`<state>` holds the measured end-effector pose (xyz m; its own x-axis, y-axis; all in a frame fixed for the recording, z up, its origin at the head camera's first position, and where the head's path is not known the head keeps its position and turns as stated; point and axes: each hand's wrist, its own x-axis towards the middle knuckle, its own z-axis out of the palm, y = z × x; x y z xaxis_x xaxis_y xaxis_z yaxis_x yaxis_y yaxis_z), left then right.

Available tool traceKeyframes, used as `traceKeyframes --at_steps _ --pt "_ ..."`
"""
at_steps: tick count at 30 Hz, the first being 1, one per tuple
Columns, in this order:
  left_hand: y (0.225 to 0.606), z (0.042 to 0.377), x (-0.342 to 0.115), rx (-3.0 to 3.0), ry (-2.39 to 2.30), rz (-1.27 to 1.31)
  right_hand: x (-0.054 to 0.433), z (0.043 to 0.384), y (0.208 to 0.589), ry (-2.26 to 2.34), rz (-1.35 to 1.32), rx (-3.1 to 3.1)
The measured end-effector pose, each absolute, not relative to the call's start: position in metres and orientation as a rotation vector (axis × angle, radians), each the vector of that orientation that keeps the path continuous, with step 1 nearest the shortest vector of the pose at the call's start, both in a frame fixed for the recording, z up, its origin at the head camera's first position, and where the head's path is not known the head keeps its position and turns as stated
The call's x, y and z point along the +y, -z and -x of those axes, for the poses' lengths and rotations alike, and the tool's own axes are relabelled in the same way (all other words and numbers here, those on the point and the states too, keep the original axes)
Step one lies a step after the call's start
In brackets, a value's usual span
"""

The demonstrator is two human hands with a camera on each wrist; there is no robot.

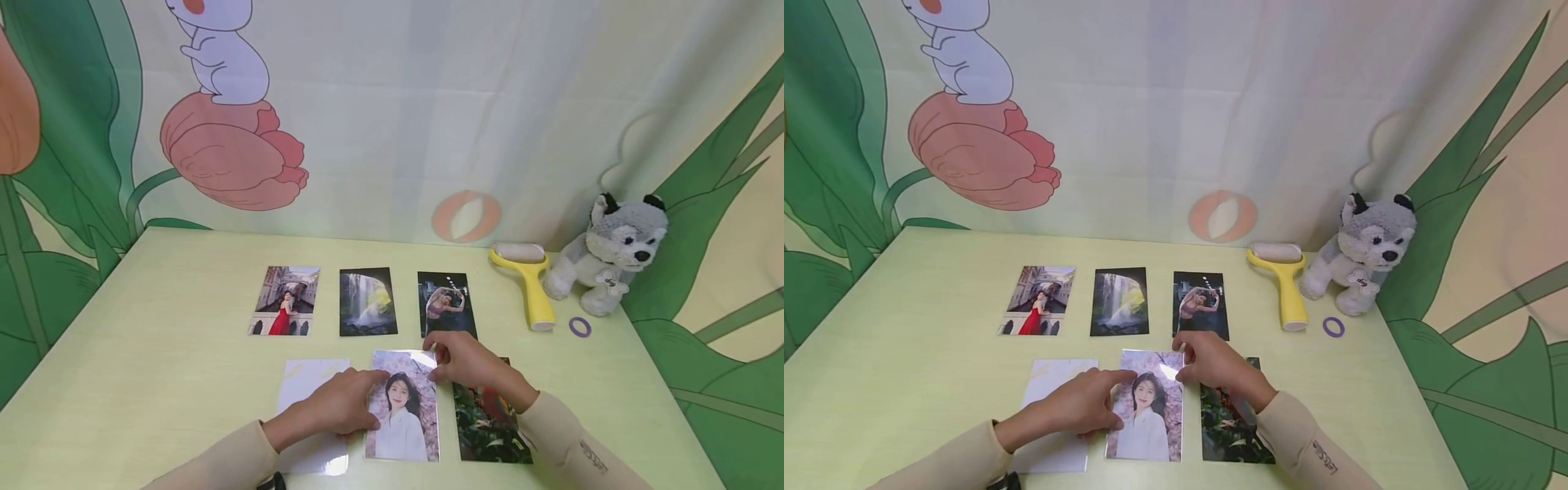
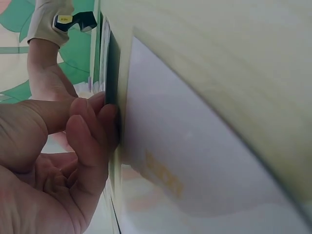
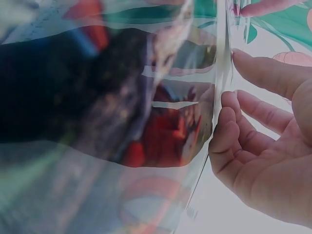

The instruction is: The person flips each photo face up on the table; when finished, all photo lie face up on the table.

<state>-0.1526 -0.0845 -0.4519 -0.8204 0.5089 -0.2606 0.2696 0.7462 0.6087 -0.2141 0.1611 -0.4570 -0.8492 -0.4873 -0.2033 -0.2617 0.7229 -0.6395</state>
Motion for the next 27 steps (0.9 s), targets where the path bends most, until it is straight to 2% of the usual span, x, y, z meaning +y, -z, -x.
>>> traceKeyframes --at_steps 21,27 --pt "0.456 0.153 -0.086 2.557 -0.754 -0.564 0.164 0.216 0.451 0.835 0.56 2.577" --pt "0.457 0.153 -0.086 2.538 -0.775 -0.563 0.172 0.219 0.441 0.886 0.625 2.595"
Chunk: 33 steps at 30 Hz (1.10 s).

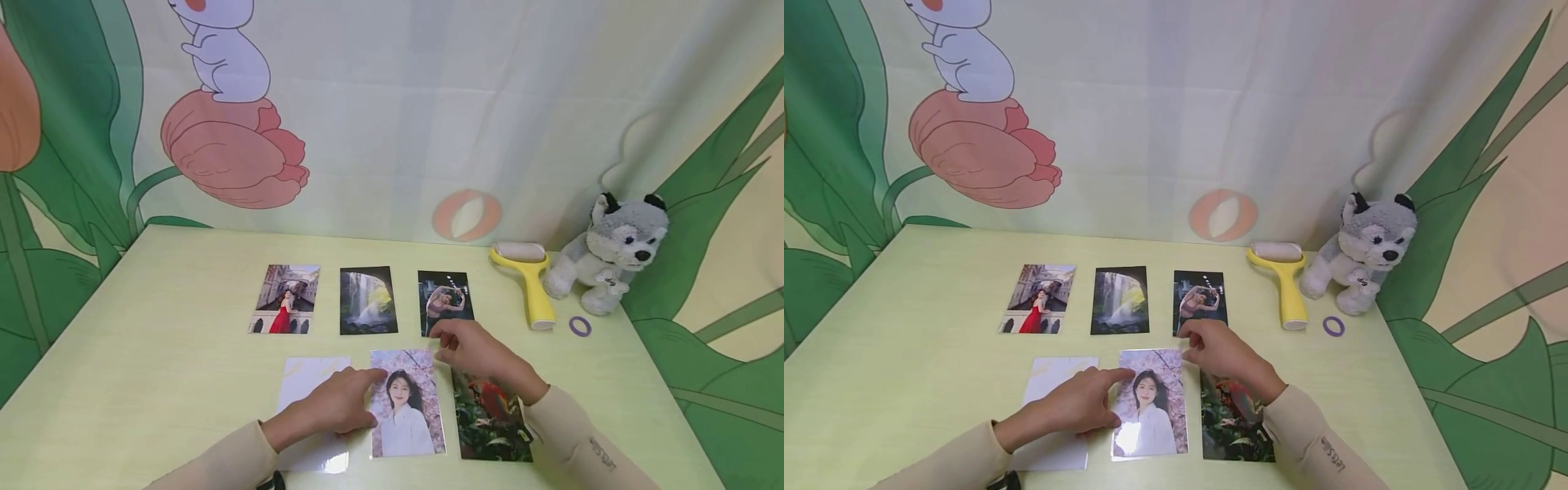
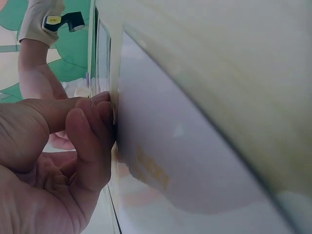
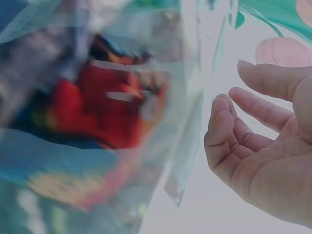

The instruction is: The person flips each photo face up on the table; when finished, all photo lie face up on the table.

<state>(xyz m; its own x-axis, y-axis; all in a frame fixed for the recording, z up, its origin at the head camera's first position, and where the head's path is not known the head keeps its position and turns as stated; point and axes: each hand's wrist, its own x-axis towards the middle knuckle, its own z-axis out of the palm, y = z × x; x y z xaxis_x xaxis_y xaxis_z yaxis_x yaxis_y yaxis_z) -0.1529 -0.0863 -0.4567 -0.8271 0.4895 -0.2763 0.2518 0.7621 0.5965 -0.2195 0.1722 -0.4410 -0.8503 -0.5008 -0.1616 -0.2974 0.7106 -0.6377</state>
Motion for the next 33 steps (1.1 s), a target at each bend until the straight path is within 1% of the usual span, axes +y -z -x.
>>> traceKeyframes --at_steps 8,13,17,22,26,33 --pt "0.457 0.153 -0.088 2.51 -0.809 -0.561 0.18 0.227 0.427 0.949 0.695 2.632" --pt "0.454 0.155 -0.096 2.493 -0.879 -0.64 0.177 0.228 0.426 0.972 0.714 2.641" --pt "0.449 0.162 -0.114 2.464 -1.018 -0.782 0.17 0.231 0.425 1.008 0.744 2.668" --pt "0.444 0.165 -0.141 2.51 -1.01 -0.919 0.158 0.235 0.422 1.048 0.736 2.633" --pt "0.442 0.161 -0.162 2.584 -0.939 -0.943 0.148 0.24 0.424 1.056 0.754 2.593" --pt "0.446 0.149 -0.192 2.756 -0.808 -0.896 0.12 0.243 0.433 0.986 0.839 2.52"
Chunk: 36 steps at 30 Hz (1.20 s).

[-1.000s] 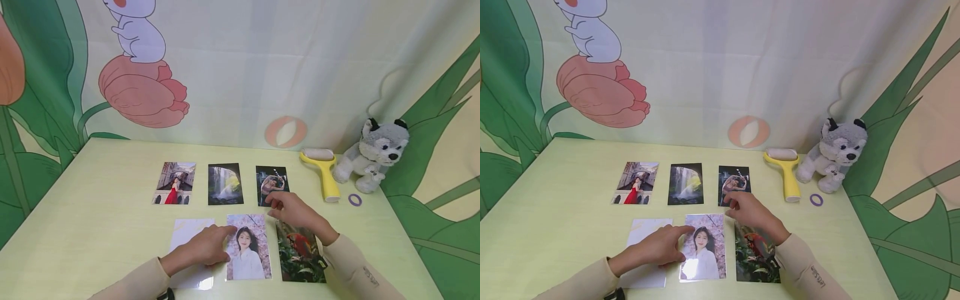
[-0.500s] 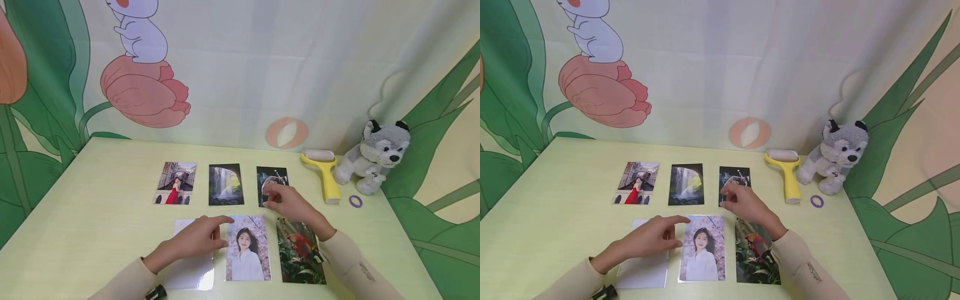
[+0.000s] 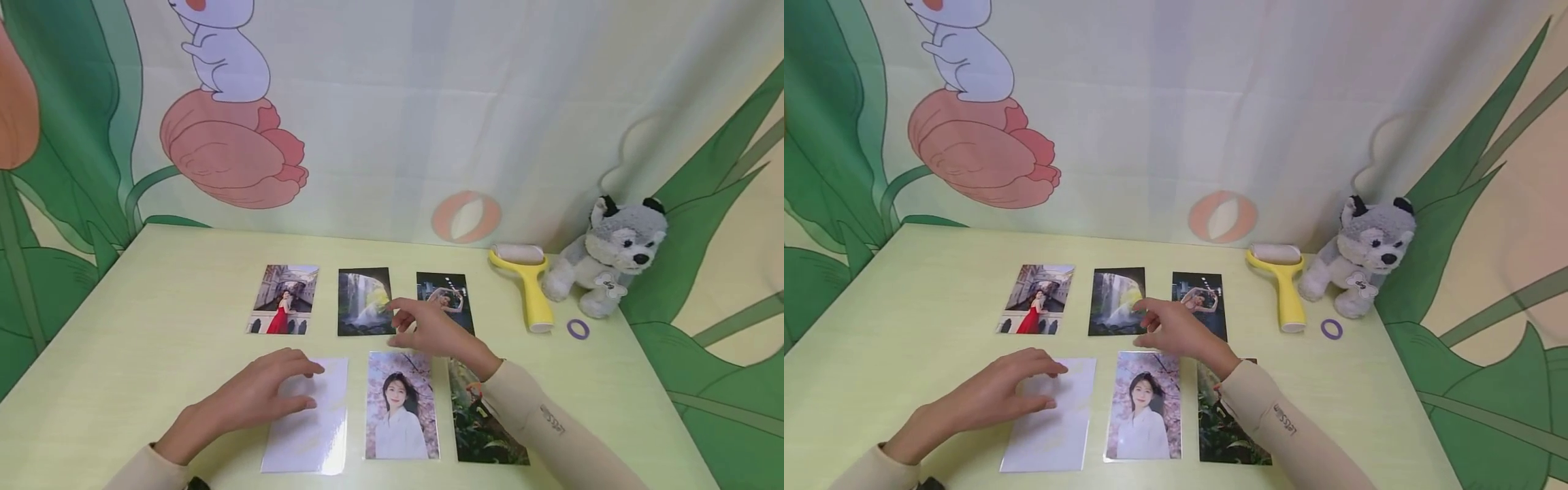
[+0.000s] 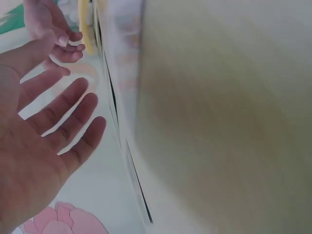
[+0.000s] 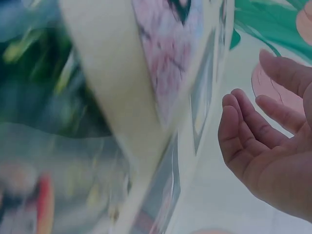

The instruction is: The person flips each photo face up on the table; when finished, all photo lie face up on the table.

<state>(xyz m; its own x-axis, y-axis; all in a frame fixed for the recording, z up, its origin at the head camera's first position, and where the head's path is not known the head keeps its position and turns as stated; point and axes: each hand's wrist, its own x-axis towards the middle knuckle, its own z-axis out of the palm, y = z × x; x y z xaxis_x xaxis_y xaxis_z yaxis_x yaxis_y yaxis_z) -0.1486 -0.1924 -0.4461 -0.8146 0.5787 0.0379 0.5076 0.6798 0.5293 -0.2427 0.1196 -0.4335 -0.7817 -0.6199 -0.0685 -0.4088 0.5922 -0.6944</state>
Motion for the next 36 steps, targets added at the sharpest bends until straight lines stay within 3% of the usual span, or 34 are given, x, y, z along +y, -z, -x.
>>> traceKeyframes --at_steps 15,30,36 --pt "0.457 0.136 -0.22 2.721 -0.658 -0.813 0.05 0.23 0.451 0.725 0.959 2.475" --pt "0.459 0.122 -0.214 2.673 -0.514 -0.78 0.021 0.222 0.453 0.542 0.895 2.606" --pt "0.459 0.122 -0.213 2.657 -0.529 -0.741 0.018 0.227 0.453 0.925 0.737 2.436"
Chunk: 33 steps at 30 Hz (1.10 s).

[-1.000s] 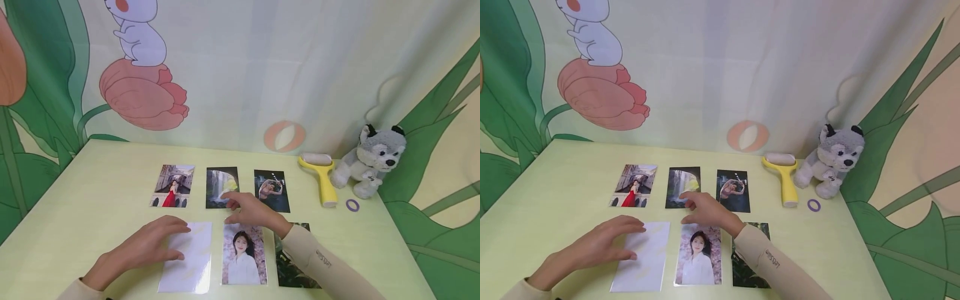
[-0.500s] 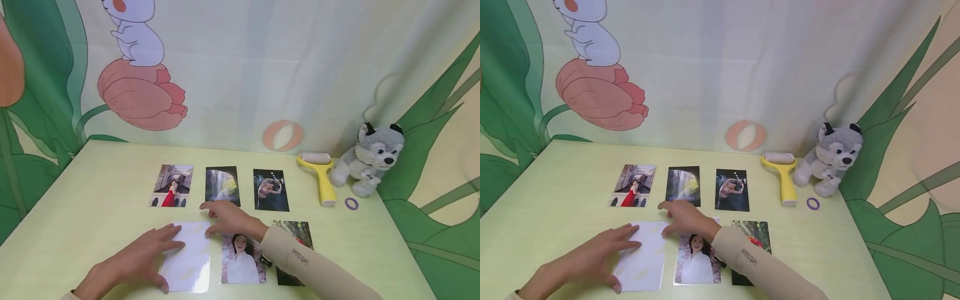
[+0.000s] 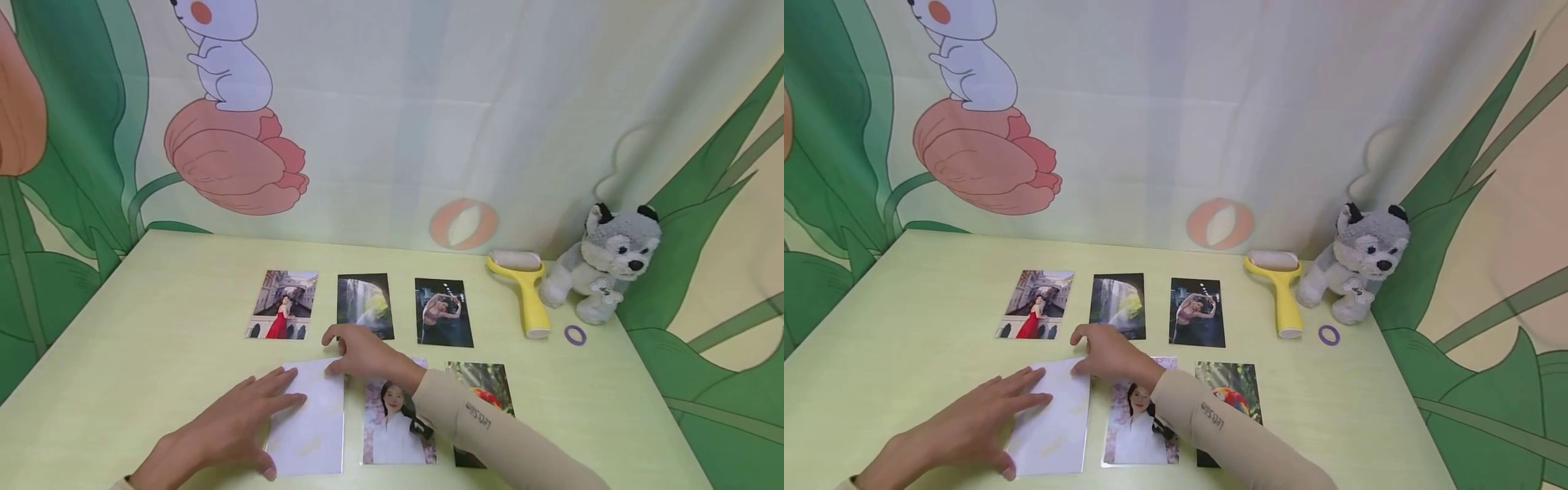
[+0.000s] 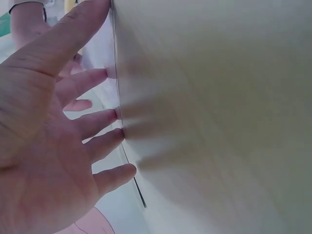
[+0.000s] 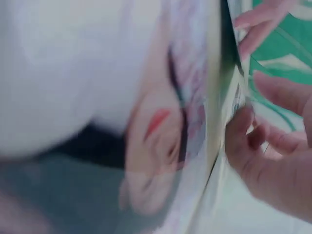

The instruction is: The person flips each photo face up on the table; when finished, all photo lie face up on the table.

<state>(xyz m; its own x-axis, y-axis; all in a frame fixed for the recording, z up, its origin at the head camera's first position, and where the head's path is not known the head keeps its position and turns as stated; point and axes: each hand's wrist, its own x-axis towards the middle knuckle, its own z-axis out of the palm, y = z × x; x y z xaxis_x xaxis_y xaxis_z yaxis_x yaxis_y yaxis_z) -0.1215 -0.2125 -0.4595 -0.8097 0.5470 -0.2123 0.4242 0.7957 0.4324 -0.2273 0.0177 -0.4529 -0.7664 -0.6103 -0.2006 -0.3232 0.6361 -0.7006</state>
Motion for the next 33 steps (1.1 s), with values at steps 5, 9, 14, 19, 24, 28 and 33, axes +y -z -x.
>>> traceKeyframes --at_steps 5,9,14,19,24,28,33 --pt "0.459 0.121 -0.213 2.642 -0.589 -0.75 0.02 0.232 0.458 1.246 0.562 2.198" --pt "0.456 0.12 -0.211 2.632 -0.625 -0.735 0.022 0.235 0.461 1.389 0.418 2.057" --pt "0.451 0.117 -0.201 2.729 -0.667 -0.736 0.02 0.237 0.452 1.624 0.282 2.041" --pt "0.445 0.116 -0.189 2.959 -0.712 -0.76 0.016 0.238 0.441 1.902 0.185 1.974" --pt "0.439 0.121 -0.187 3.105 -0.856 -0.932 0.016 0.234 0.434 2.086 0.169 1.955" --pt "0.437 0.125 -0.189 3.116 -1.022 -1.008 0.016 0.229 0.432 2.134 0.264 2.017" --pt "0.435 0.126 -0.19 3.085 -1.137 -0.955 0.014 0.224 0.432 2.156 0.382 2.143"
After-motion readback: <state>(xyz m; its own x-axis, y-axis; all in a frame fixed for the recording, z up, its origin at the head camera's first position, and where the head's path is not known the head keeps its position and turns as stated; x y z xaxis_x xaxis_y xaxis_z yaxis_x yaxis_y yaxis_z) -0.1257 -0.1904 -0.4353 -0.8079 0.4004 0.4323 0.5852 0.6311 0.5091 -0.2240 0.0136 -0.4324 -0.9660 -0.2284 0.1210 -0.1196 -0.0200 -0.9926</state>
